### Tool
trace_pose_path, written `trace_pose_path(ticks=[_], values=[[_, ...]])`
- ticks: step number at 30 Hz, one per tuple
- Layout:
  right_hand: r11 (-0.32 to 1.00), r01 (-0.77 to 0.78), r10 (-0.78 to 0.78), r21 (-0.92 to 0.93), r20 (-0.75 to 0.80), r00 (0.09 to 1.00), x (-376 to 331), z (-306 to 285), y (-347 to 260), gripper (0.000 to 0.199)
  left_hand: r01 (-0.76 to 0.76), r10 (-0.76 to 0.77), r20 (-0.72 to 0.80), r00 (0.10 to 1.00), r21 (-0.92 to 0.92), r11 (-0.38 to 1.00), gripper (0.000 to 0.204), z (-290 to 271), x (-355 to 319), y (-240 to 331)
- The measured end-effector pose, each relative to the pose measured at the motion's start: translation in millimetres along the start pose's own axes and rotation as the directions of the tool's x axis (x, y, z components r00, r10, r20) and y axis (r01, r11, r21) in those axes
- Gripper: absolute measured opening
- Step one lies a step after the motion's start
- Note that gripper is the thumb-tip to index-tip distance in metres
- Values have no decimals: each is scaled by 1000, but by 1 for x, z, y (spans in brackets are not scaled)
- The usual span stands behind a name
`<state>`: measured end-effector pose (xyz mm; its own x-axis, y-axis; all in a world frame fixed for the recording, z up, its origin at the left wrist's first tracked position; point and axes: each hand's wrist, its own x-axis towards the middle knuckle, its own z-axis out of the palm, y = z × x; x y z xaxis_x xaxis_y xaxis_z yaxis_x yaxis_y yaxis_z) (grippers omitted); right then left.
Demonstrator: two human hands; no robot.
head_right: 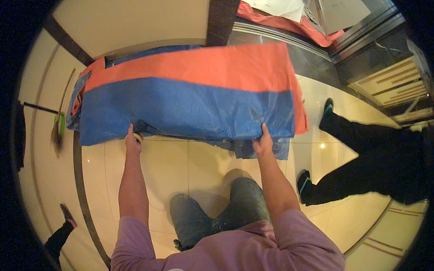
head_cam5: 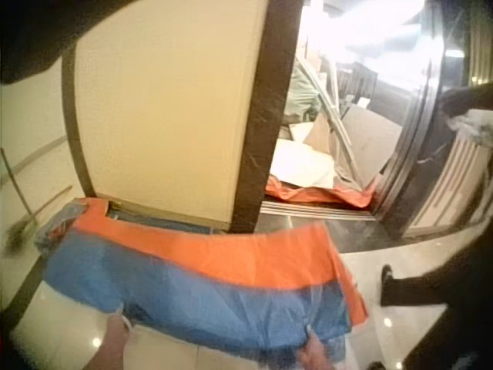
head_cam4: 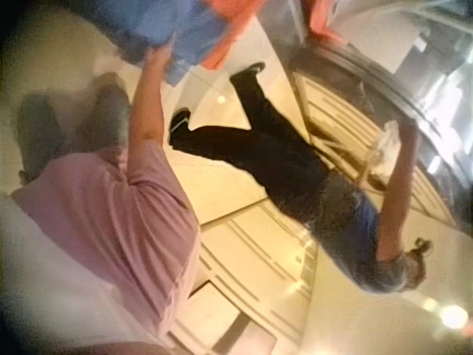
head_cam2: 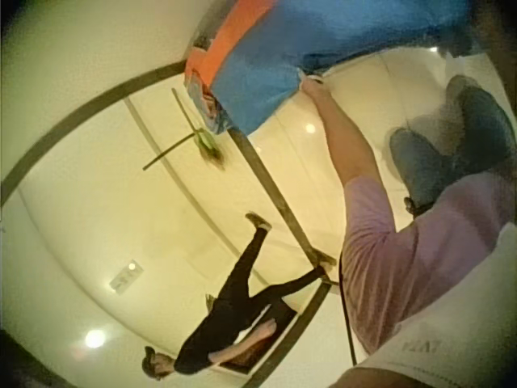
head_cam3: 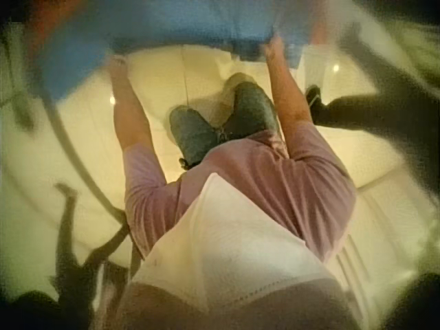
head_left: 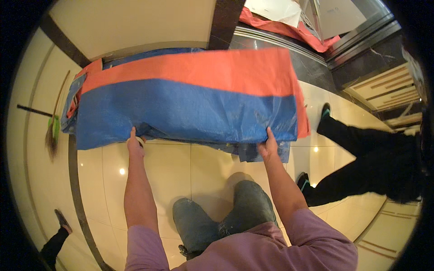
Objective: The person wraps a long metal frame with newspaper and secures it with tape. They then carry the wrapped frame into an elevator and place it inside. Finally, the person folds a large blue and red tarp on the floor and carries it into the elevator.
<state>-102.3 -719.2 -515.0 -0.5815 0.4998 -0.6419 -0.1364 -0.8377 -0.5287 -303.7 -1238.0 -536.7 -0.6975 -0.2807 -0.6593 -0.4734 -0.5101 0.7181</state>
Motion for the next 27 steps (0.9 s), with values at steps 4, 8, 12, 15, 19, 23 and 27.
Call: trace_pose_path(ticks=[4, 8, 12, 15, 19, 23, 27], values=[[982, -140, 161, 129, -168, 973, 31, -121, 4, 48, 141, -143, 0, 990, -165, 976, 33, 10, 51, -50], [991, -83, 63, -102, -185, 981, 0, -120, -9, 51, 3, -28, 149, 988, 169, 986, 35, 53, 43, -30], [899, -30, -208, -436, -488, 848, -33, -167, -30, 79, -504, 866, 173, 468, 858, 101, 63, 111, -10, -75], [980, -44, -69, -192, -543, 837, -23, -228, -57, 105, -808, 439, 786, 435, 556, -196, 79, 170, -117, -147], [994, -11, 37, 107, -246, 969, 6, -193, -74, 100, -801, 18, 823, 568, 557, -219, 76, 221, -170, -211], [973, 206, -202, -107, 44, 978, -1, -129, -101, 56, -749, -152, 736, 660, 631, -200, 75, 238, -162, -232], [625, 471, -424, -622, 236, 874, -121, 33, -95, 45, -698, -249, 723, 644, 689, 195, 78, 213, -151, -239]])
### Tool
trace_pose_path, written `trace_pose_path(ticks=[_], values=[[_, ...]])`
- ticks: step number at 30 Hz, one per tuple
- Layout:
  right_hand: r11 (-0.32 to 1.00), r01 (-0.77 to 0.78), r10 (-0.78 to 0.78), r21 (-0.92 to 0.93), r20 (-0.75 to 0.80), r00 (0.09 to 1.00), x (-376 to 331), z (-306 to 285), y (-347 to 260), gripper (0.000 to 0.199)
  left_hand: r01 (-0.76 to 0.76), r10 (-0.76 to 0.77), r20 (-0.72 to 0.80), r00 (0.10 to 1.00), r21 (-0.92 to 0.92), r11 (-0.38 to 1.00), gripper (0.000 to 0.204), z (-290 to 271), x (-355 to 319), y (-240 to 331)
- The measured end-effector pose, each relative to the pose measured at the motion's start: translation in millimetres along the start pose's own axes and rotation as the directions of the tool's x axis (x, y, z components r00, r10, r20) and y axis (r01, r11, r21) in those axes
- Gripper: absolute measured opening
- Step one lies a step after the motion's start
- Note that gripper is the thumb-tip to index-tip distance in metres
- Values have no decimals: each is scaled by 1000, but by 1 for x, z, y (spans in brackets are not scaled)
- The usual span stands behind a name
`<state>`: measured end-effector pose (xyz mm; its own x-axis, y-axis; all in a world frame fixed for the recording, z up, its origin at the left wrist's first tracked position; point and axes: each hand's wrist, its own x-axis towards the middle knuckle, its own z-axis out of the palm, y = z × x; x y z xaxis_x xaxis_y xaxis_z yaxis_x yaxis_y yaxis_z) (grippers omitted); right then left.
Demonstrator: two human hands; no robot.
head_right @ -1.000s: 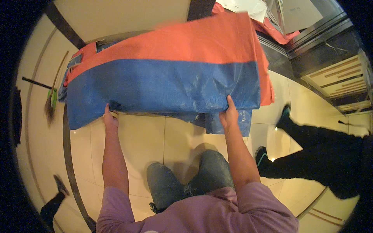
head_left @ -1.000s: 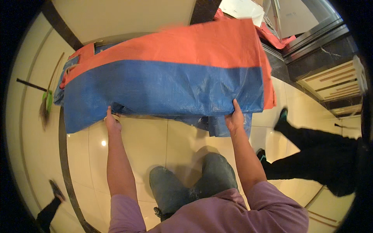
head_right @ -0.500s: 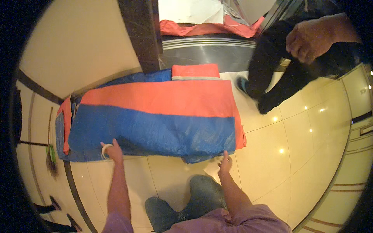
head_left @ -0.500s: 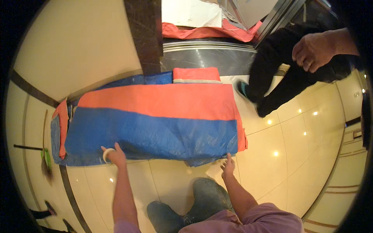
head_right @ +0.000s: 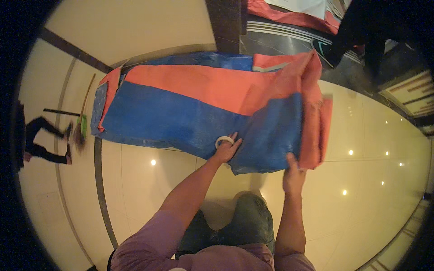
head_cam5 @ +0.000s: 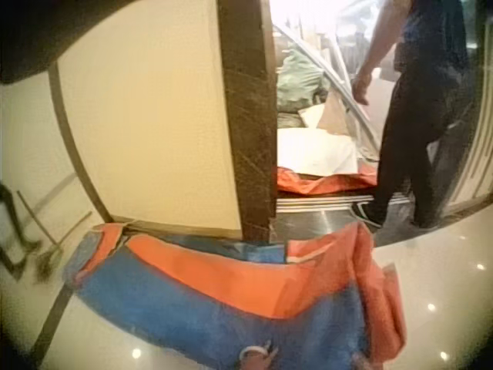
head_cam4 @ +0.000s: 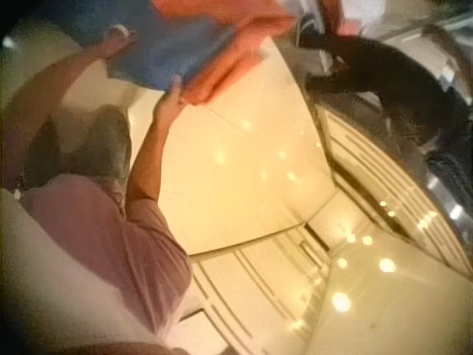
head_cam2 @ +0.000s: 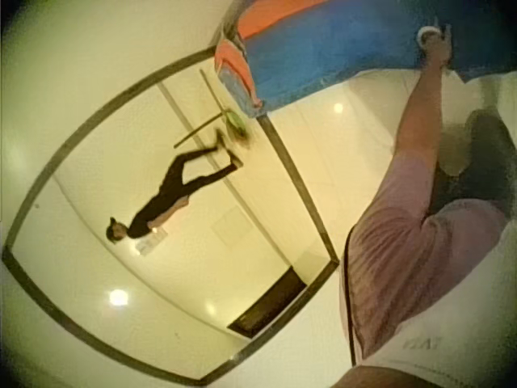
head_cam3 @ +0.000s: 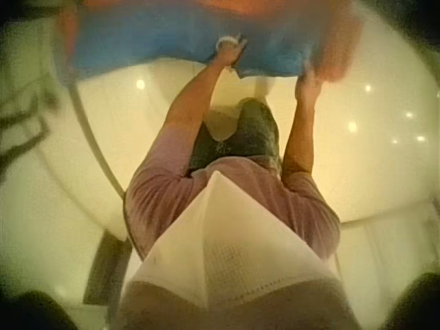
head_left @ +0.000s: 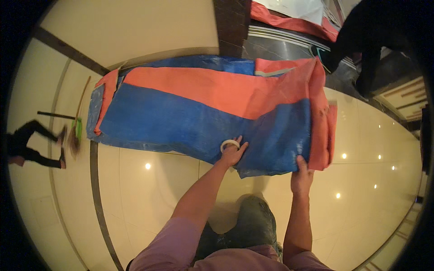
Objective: The person wraps a long metal frame with newspaper and secures it with tape. They then carry the wrapped frame into an elevator and place it inside. Finally, the person folds a large blue and red tarp on the floor and carries it into the elevator.
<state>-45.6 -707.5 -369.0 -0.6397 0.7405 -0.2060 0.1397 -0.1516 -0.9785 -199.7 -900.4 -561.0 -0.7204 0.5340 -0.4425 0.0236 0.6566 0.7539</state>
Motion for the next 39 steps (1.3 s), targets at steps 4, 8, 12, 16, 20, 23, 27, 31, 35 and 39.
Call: trace_pose_path(ticks=[4, 8, 12, 16, 20, 23, 27, 31, 35, 39], values=[[923, 330, -162, -200, 575, 802, -49, 115, 4, 40, 58, -23, 63, 998, -637, 768, 79, -18, -39, -36], [758, 605, -177, -242, 817, 548, -98, 281, -20, 51, 66, -275, -61, 959, -900, 430, 80, -43, -134, -93], [741, 596, 32, -309, 903, 428, -138, 387, 89, 51, -35, -584, -290, 758, -912, 408, 83, -62, -226, -117], [858, 504, -152, -97, 890, 431, -160, 353, 97, 51, -59, -453, -749, 483, -545, 837, 86, -104, -223, -120], [756, 355, -238, -551, 275, 932, -97, 237, 110, 60, 231, -16, -913, 408, 86, 969, 96, -224, -160, -131], [883, -65, 169, -465, 184, 968, -37, 204, 197, 72, 231, -158, -610, 777, 43, 972, 101, -257, -115, -166], [897, -363, 441, -251, 495, 749, 5, 205, 193, 80, 407, -409, -239, 880, -60, 911, 100, -218, -99, -162], [888, -366, 458, -278, 598, 658, -14, 220, 139, 69, 519, -504, -215, 837, 20, 854, 92, -202, -119, -191], [903, -274, 406, -332, 446, 798, -52, 186, 23, 62, 389, -408, 109, 907, 157, 908, 85, -154, -106, -141], [929, 105, 135, -354, 591, 795, -38, 205, -66, 56, 329, -142, 298, 944, -821, 466, 75, -71, -74, -58]])
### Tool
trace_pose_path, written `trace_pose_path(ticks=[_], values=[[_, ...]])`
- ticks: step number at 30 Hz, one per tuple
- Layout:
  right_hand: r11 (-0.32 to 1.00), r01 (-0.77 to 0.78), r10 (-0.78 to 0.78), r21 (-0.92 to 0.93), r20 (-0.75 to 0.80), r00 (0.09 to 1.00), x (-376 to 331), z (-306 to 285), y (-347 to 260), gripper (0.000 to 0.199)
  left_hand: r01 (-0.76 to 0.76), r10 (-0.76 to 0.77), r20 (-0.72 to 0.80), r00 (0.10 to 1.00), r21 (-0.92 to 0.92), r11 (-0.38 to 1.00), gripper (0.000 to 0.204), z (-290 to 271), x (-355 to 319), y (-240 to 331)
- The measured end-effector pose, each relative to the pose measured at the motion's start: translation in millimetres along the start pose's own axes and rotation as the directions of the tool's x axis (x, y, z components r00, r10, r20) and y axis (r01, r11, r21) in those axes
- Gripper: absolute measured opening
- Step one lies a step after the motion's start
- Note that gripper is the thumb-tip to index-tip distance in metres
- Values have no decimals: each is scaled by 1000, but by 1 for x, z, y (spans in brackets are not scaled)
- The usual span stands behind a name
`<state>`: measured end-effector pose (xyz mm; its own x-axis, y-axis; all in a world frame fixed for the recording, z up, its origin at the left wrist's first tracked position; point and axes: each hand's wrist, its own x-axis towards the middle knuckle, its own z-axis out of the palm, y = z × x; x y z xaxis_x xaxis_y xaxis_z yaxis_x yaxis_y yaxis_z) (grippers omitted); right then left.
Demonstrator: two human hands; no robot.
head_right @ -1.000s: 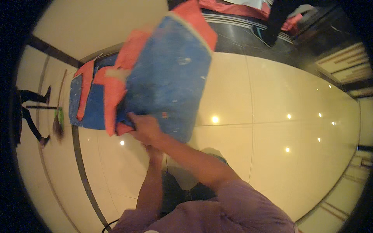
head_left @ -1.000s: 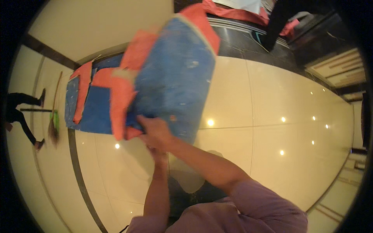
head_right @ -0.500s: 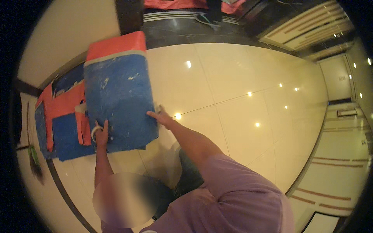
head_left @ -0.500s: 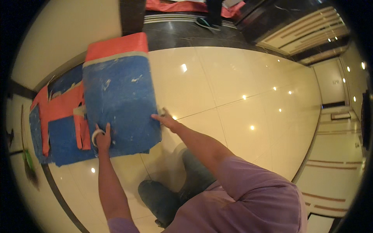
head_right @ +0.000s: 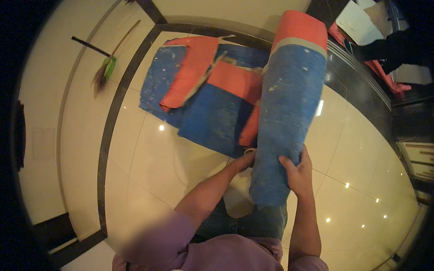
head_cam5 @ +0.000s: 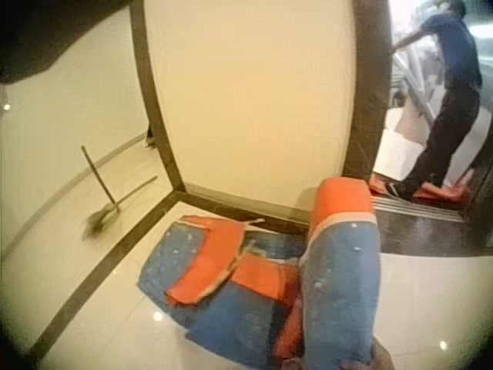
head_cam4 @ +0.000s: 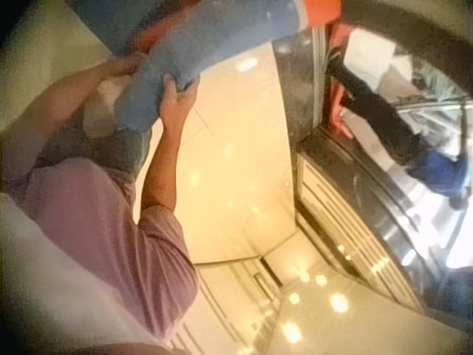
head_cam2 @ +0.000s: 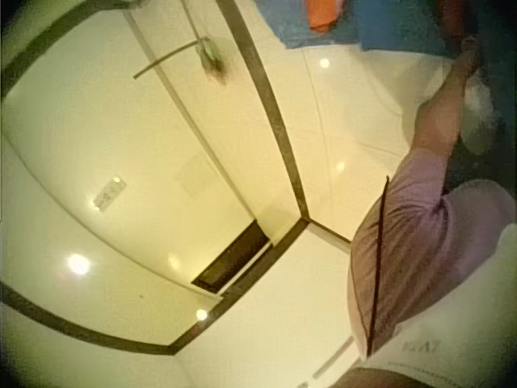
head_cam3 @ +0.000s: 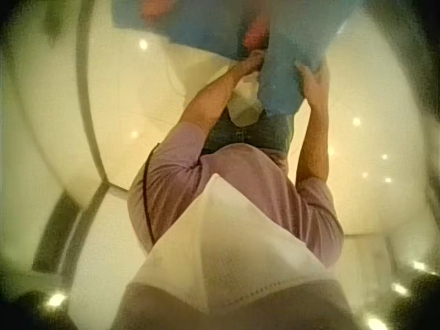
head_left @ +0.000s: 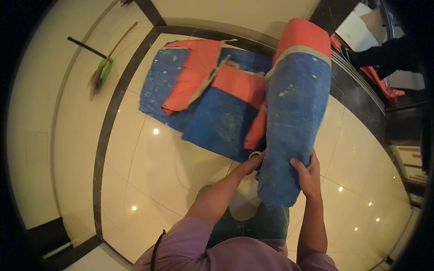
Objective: The person wraps a long metal frame with newspaper and secures it with tape. They then carry the wrapped frame into an elevator and place it inside. Finally, the person folds a large blue and red tarp on the floor and carries it into the elevator.
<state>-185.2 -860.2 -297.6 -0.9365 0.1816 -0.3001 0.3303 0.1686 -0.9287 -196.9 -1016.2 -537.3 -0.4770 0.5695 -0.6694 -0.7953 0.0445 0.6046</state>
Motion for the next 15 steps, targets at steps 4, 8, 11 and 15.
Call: trace_pose_path(ticks=[4, 8, 11, 15], values=[[836, 61, -11, -546, 95, 995, 18, 109, -10, 71, -448, 459, 2, 889, -211, 869, 68, -67, -56, -62], [992, 74, -17, -100, 479, 877, 69, 233, 42, 76, -629, 362, -597, 716, -325, 706, 49, -152, -140, -101], [977, 206, -160, -60, 435, 886, 39, 228, 15, 63, -749, 119, -960, 254, -117, 652, 57, -183, -196, -102], [957, 236, -271, -169, -230, 935, 51, 111, 114, 65, -217, 675, -708, 206, 640, 737, 78, -121, -209, -38]])
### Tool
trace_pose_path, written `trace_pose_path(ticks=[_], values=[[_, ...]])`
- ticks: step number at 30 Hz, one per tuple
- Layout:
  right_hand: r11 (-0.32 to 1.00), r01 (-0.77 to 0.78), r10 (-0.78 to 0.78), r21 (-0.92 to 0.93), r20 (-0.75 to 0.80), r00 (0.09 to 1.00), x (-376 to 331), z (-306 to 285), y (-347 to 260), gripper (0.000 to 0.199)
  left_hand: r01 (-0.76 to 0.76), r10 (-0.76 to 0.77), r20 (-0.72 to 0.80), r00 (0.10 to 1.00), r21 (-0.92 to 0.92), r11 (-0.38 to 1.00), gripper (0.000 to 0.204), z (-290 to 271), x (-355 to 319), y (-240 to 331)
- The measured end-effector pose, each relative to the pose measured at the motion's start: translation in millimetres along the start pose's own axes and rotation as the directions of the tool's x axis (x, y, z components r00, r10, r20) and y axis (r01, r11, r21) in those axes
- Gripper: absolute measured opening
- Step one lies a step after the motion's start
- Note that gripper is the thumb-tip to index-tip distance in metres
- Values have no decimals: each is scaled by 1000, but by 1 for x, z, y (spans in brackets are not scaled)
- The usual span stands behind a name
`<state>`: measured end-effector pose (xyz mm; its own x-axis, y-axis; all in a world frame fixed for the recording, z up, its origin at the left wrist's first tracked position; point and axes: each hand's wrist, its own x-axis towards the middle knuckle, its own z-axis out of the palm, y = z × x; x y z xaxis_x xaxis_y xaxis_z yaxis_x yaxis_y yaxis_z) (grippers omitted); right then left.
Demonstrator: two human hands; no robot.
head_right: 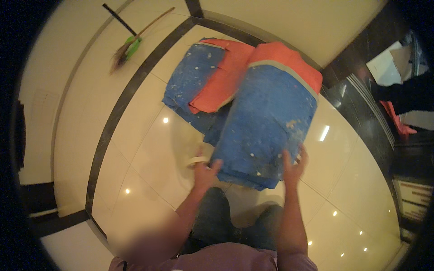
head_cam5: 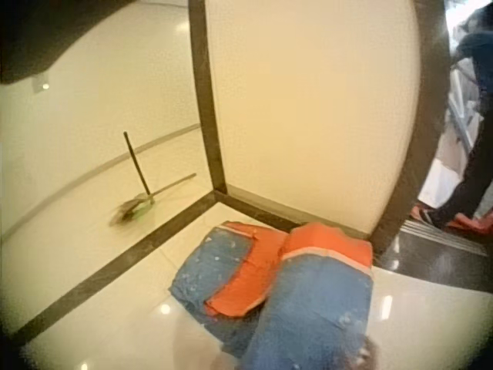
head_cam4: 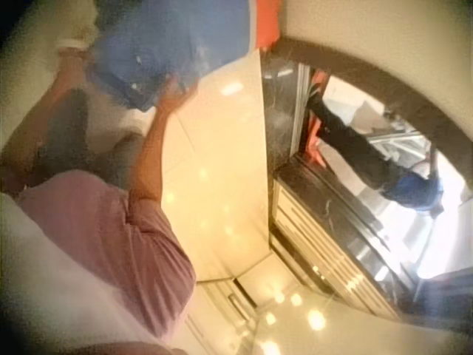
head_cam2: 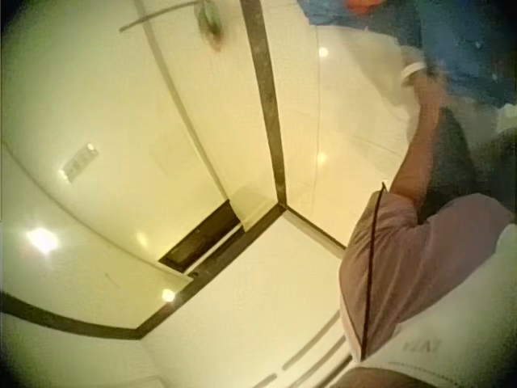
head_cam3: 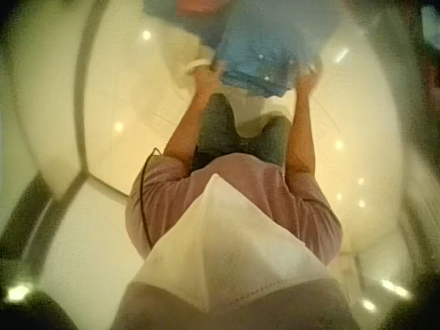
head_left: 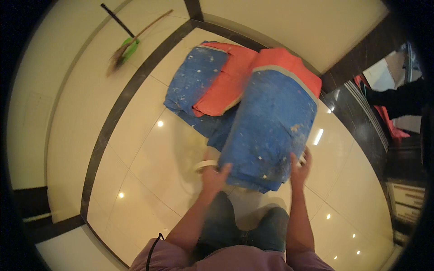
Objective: The person wraps a long metal frame with newspaper and secures it with tape. They then carry the wrapped frame into an elevator and place it inside. Finally, the person folds a large blue and red tarp on the floor and carries it into the elevator.
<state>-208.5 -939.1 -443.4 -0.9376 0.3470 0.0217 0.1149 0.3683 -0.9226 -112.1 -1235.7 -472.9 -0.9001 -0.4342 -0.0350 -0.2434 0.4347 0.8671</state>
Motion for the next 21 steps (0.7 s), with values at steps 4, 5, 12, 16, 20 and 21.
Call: trace_pose_path(ticks=[4, 5, 12, 16, 20, 21], values=[[791, -596, 611, -135, 208, 764, -4, -67, 133, 107, -153, 89, 210, 974, 312, 938, 80, 37, 62, 25], [705, -689, 693, -168, 369, 620, -9, -65, 129, 112, -29, -56, 293, 954, 278, 960, 80, 42, 72, 13], [727, -630, 481, 273, 453, 751, -57, -70, 80, 67, 301, -312, 456, 833, 99, 948, 82, 6, 102, -12], [893, -442, 408, 85, 265, 874, -61, -142, -47, 61, 237, -342, 556, 757, 254, 938, 84, 66, 48, -17], [949, -307, 312, -64, 82, 947, -54, -146, -125, 54, 99, -162, 373, 913, 184, 978, 74, 67, 38, 23], [959, -271, 277, -87, 62, 959, -58, -138, -135, 52, -141, 119, 99, 988, 257, 956, 71, 71, 58, -23]])
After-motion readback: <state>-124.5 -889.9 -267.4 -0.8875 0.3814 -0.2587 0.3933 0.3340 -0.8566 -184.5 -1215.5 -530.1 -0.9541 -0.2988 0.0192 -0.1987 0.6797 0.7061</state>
